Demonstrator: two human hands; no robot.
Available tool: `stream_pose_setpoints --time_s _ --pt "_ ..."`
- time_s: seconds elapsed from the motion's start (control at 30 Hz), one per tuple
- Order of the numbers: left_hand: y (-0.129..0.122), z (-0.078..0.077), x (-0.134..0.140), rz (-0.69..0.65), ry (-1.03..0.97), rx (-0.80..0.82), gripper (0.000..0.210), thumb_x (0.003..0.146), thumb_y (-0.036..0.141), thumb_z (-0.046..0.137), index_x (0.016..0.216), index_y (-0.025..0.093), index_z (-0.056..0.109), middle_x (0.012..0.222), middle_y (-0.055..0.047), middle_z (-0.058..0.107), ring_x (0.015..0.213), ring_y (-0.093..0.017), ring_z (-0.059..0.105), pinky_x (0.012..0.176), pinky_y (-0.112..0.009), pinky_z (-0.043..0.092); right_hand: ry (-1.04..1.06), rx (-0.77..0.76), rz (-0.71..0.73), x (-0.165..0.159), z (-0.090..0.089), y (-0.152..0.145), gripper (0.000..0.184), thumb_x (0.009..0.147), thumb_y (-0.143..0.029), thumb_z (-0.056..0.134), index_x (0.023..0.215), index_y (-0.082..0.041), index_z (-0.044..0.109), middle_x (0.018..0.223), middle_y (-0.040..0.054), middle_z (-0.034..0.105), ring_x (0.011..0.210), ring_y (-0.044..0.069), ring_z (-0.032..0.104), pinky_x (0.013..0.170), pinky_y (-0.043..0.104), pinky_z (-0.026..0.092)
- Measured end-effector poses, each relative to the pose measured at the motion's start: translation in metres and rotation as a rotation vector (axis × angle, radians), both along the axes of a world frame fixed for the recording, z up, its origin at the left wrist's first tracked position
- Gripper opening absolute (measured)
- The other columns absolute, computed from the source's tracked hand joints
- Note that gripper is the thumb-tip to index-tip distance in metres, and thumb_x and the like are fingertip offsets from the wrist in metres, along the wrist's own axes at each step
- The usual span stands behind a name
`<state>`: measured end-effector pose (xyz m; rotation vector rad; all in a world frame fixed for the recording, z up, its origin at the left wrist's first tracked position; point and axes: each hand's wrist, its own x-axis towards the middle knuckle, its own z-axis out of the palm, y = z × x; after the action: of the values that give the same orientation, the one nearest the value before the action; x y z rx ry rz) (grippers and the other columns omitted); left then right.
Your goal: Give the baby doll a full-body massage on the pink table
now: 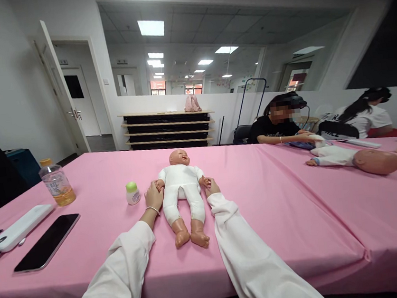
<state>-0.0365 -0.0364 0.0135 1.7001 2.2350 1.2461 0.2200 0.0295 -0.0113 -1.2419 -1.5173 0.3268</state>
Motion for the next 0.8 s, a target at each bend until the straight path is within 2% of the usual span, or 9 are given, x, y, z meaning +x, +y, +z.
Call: stream_pose_setpoints --time_s 0.13,0.23,0.4,0.5,0.63,0.7,0.8 --pt "0.021 -0.001 0.007 0.095 -0.111 0.200 0.044 0.083 0.032 0.047 0.122 0.016 0.032 0.107 -0.013 0.062 0.101 -0.023 0.058 0.085 -0.037 0.039 0.078 0.004 -0.047 -0.005 0.004 0.014 0.040 0.066 -0.035 0.055 0.100 -0.015 0.049 0.097 0.0114 0.062 0.083 0.021 0.059 0.073 0.034 0.048" --pt "0.046 -0.003 0.009 0.169 -0.199 0.328 0.038 0.084 0.036 0.046 0.114 0.016 0.034 0.102 -0.013 0.062 0.096 -0.024 0.059 0.082 -0.038 0.041 0.227 0.073 -0.100 -0.011 0.012 0.029 0.047 0.070 -0.044 0.053 0.107 -0.016 0.043 0.109 0.0140 0.057 0.090 0.021 0.058 0.075 0.034 0.047" --pt "0.098 0.001 0.006 0.235 -0.220 0.413 0.020 0.086 0.033 0.040 0.096 0.016 0.043 0.096 -0.012 0.060 0.087 -0.025 0.058 0.075 -0.038 0.042 0.365 0.120 -0.258 -0.023 0.026 0.068 0.035 0.076 -0.048 0.047 0.096 -0.019 0.043 0.097 0.0104 0.059 0.081 0.018 0.057 0.072 0.031 0.045" --pt "0.126 0.002 0.000 0.188 -0.166 0.430 0.018 0.087 0.031 0.036 0.089 0.017 0.047 0.092 -0.011 0.058 0.086 -0.025 0.056 0.074 -0.037 0.042 0.368 0.143 -0.242 -0.028 0.027 0.095 0.031 0.080 -0.047 0.042 0.092 -0.018 0.046 0.096 0.0103 0.059 0.086 0.019 0.056 0.077 0.033 0.044" --pt "0.152 -0.004 -0.004 0.065 -0.101 0.478 0.023 0.088 0.028 0.033 0.096 0.017 0.051 0.097 -0.010 0.058 0.094 -0.023 0.052 0.082 -0.036 0.041 0.341 0.148 -0.163 -0.030 0.019 0.124 0.033 0.082 -0.043 0.036 0.097 -0.017 0.051 0.113 0.0130 0.057 0.107 0.021 0.052 0.090 0.036 0.039" --pt "0.160 -0.006 -0.004 0.034 -0.101 0.434 0.026 0.088 0.027 0.032 0.102 0.017 0.052 0.104 -0.010 0.058 0.099 -0.022 0.051 0.088 -0.035 0.040 0.302 0.122 -0.152 -0.030 0.014 0.133 0.033 0.082 -0.040 0.035 0.096 -0.017 0.054 0.117 0.0134 0.055 0.113 0.022 0.048 0.094 0.037 0.036" --pt "0.168 -0.007 -0.003 -0.023 -0.098 0.278 0.030 0.088 0.026 0.033 0.110 0.020 0.053 0.114 -0.007 0.057 0.107 -0.020 0.049 0.094 -0.034 0.037 0.238 0.060 -0.125 -0.029 0.008 0.143 0.033 0.082 -0.038 0.035 0.094 -0.016 0.056 0.119 0.0136 0.054 0.118 0.022 0.045 0.097 0.038 0.035"
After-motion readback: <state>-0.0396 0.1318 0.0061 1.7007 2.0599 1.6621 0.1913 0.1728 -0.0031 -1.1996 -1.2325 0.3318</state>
